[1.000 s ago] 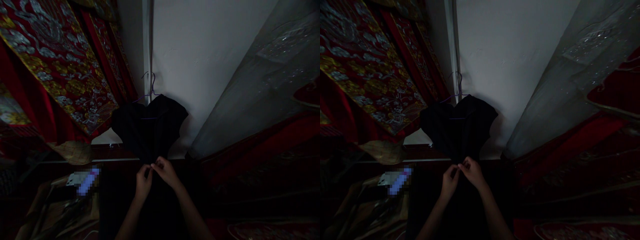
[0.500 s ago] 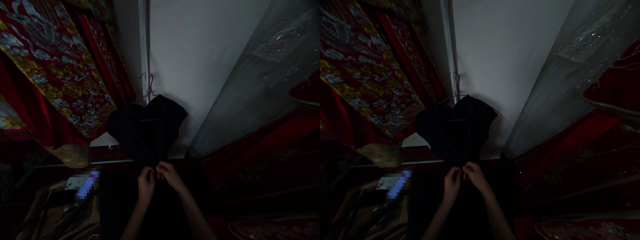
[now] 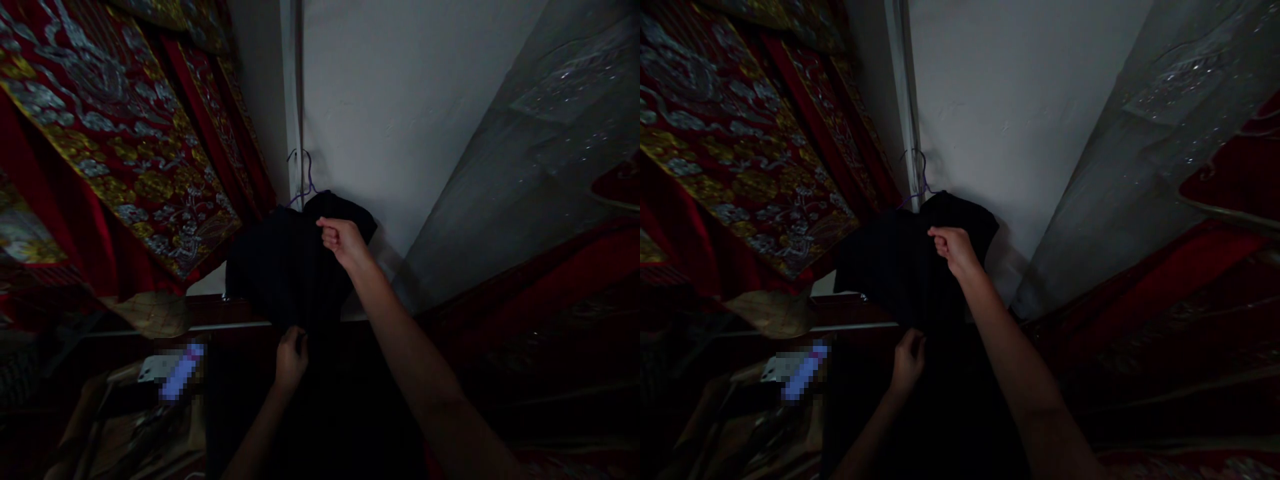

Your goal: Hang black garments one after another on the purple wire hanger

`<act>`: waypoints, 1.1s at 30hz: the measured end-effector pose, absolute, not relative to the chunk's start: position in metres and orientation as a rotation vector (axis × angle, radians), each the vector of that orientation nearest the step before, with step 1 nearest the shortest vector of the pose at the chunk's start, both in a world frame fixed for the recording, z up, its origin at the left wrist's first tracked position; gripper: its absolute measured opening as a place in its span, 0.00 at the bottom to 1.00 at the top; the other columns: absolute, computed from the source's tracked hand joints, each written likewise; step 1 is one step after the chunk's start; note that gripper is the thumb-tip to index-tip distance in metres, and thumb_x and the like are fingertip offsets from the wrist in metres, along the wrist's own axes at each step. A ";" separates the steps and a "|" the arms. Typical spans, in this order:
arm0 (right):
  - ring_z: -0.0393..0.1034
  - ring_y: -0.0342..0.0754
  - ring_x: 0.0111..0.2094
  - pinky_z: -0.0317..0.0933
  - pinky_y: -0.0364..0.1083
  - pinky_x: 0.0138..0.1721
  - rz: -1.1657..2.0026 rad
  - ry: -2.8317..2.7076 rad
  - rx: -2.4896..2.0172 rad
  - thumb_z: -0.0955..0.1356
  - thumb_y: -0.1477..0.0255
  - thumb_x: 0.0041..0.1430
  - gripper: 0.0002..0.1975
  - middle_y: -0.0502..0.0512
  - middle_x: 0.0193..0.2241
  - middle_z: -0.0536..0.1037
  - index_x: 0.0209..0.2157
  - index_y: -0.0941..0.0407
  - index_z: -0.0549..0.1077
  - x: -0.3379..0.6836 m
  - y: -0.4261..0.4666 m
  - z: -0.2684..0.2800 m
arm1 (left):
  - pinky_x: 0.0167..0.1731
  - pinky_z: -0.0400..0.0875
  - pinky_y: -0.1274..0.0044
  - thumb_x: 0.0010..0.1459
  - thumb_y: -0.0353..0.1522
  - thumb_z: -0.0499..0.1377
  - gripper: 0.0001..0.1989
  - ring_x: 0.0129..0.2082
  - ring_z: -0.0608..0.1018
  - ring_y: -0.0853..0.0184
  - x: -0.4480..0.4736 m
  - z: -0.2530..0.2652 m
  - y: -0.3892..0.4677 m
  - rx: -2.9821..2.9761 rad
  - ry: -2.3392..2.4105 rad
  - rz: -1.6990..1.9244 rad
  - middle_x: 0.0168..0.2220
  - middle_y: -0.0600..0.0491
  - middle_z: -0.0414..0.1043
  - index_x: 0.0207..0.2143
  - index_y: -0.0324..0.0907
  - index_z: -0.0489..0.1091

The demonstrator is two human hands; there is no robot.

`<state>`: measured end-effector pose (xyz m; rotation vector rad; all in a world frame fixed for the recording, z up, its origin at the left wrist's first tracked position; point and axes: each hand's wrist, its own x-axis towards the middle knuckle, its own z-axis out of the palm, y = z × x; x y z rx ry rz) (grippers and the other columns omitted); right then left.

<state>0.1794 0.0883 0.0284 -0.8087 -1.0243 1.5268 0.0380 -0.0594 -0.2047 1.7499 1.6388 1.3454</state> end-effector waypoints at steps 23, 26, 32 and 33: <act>0.51 0.39 0.19 0.44 0.41 0.23 0.985 -1.413 -0.837 0.70 0.61 0.54 0.15 0.43 0.16 0.59 0.22 0.54 0.65 0.174 0.075 0.029 | 0.32 0.67 0.78 0.63 0.30 0.58 0.06 0.29 0.76 0.68 0.027 0.054 0.036 2.379 1.341 1.550 0.28 0.54 0.75 0.35 0.39 0.75; 0.49 0.39 0.19 0.42 0.41 0.22 1.097 -1.426 -0.825 0.69 0.61 0.54 0.14 0.42 0.15 0.57 0.23 0.54 0.65 0.172 0.072 0.019 | 0.33 0.68 0.78 0.63 0.30 0.58 0.05 0.31 0.77 0.68 0.030 0.050 0.031 2.285 1.333 1.630 0.31 0.54 0.76 0.36 0.39 0.74; 0.52 0.40 0.21 0.45 0.42 0.23 0.987 -1.382 -0.887 0.67 0.66 0.53 0.10 0.43 0.16 0.59 0.22 0.54 0.65 0.170 0.063 0.012 | 0.30 0.66 0.78 0.62 0.31 0.59 0.04 0.29 0.76 0.68 0.028 0.047 0.031 2.314 1.386 1.467 0.29 0.54 0.75 0.37 0.39 0.73; 0.52 0.40 0.21 0.45 0.42 0.23 0.966 -1.379 -0.883 0.67 0.66 0.53 0.10 0.43 0.16 0.60 0.22 0.54 0.66 0.170 0.062 0.014 | 0.30 0.66 0.78 0.62 0.31 0.60 0.04 0.28 0.76 0.68 0.027 0.048 0.031 2.324 1.393 1.447 0.29 0.55 0.75 0.36 0.40 0.73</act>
